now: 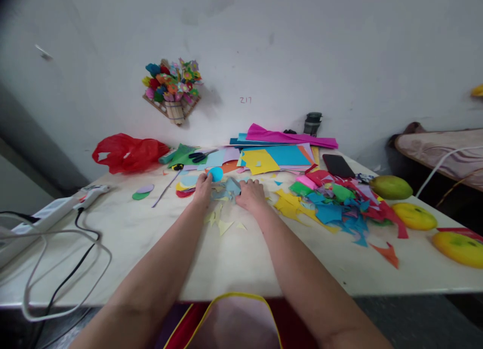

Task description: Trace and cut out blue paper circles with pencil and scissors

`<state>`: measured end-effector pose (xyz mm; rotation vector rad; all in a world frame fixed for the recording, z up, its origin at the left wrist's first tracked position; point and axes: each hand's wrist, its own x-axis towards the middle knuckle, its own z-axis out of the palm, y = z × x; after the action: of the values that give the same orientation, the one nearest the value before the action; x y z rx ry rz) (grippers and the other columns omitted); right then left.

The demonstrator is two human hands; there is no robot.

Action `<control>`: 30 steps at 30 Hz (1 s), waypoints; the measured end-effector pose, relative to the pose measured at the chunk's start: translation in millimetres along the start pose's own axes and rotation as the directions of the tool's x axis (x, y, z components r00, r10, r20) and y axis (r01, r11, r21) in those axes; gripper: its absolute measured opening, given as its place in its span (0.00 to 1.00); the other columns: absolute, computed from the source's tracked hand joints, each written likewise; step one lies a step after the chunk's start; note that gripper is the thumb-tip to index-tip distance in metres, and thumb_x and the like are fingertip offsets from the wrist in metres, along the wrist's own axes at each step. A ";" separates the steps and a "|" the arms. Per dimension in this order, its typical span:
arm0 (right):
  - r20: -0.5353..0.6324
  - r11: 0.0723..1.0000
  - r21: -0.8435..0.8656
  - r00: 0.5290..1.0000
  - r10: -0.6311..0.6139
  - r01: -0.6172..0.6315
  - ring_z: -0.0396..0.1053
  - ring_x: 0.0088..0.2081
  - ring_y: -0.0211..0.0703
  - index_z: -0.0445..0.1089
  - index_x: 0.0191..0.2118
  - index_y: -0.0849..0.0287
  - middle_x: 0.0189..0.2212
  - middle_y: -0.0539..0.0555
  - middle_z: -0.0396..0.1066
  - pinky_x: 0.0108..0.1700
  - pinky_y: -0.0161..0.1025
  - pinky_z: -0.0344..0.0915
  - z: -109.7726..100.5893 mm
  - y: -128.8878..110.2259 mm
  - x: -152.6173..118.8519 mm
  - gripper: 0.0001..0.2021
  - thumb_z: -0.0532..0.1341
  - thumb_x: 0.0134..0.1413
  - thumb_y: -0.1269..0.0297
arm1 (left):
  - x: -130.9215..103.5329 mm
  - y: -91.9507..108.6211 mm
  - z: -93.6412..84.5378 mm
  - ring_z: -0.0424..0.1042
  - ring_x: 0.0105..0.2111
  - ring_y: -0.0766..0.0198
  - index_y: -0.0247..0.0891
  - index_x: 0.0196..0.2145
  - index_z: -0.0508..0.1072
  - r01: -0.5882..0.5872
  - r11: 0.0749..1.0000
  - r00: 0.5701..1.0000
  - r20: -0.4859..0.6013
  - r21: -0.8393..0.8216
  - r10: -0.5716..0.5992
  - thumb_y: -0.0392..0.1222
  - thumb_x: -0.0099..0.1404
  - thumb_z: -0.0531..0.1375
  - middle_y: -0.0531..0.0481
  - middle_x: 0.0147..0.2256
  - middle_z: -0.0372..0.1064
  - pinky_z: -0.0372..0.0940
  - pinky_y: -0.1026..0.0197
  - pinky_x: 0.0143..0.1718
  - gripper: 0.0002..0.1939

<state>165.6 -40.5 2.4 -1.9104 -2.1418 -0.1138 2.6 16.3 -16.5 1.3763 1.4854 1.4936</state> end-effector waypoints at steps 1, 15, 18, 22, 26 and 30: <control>0.004 1.000 -0.007 1.000 0.000 0.000 0.61 0.44 0.56 0.64 0.48 0.59 0.42 0.62 0.66 0.42 0.45 0.57 -0.5 -1.2 -0.3 0.22 0.54 0.46 0.59 | 0.6 0.0 1.6 0.63 0.28 0.63 0.39 0.24 0.58 0.005 0.998 1.000 -0.019 0.065 -0.004 0.43 0.61 0.51 0.53 0.22 0.57 0.56 0.62 0.29 0.09; 0.032 0.964 0.008 0.964 0.264 -0.264 0.67 0.42 0.54 0.62 0.49 0.60 0.39 0.62 0.70 0.37 0.42 0.59 -23.5 18.9 1.2 0.21 0.54 0.45 0.68 | -27.0 19.4 21.3 0.61 0.27 0.65 0.39 0.25 0.62 -0.213 0.956 0.876 0.474 0.203 0.094 0.46 0.59 0.52 0.53 0.23 0.61 0.57 0.64 0.29 0.09; -0.006 0.940 0.053 0.942 0.337 -0.336 0.68 0.41 0.52 0.64 0.47 0.59 0.40 0.61 0.71 0.36 0.41 0.60 -25.1 26.4 2.2 0.18 0.52 0.48 0.68 | -20.9 16.2 19.2 0.63 0.28 0.63 0.39 0.22 0.62 -0.176 0.982 0.923 0.359 0.069 0.140 0.45 0.57 0.54 0.53 0.22 0.60 0.57 0.63 0.31 0.10; -0.047 0.938 0.074 0.938 0.343 -0.339 0.68 0.42 0.53 0.66 0.46 0.58 0.41 0.61 0.70 0.37 0.42 0.61 -21.0 31.3 2.6 0.18 0.52 0.50 0.64 | -5.9 8.4 7.6 0.64 0.42 0.54 0.39 0.20 0.60 -0.170 0.958 0.985 0.056 0.231 0.161 0.38 0.54 0.56 0.46 0.27 0.65 0.54 0.57 0.43 0.09; -0.047 0.943 0.085 0.944 0.327 -0.323 0.68 0.42 0.53 0.68 0.45 0.59 0.41 0.62 0.70 0.37 0.42 0.61 -17.1 32.1 2.9 0.17 0.52 0.50 0.62 | -8.3 9.4 6.2 0.61 0.47 0.48 0.39 0.16 0.55 -0.115 0.921 0.993 0.053 0.373 0.102 0.33 0.50 0.58 0.42 0.27 0.66 0.51 0.53 0.47 0.13; -0.047 0.939 0.111 0.942 0.332 -0.325 0.67 0.43 0.52 0.68 0.45 0.58 0.42 0.60 0.70 0.37 0.41 0.61 -16.0 32.7 3.4 0.17 0.52 0.49 0.63 | -20.9 23.6 18.5 0.67 0.34 0.51 0.40 0.18 0.57 -0.179 0.897 0.968 0.236 0.405 0.087 0.39 0.55 0.54 0.46 0.23 0.63 0.56 0.55 0.37 0.11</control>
<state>199.8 -36.8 14.8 -2.1390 -1.7221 -0.0003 31.1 -1.6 -2.2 1.8640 1.6650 1.0889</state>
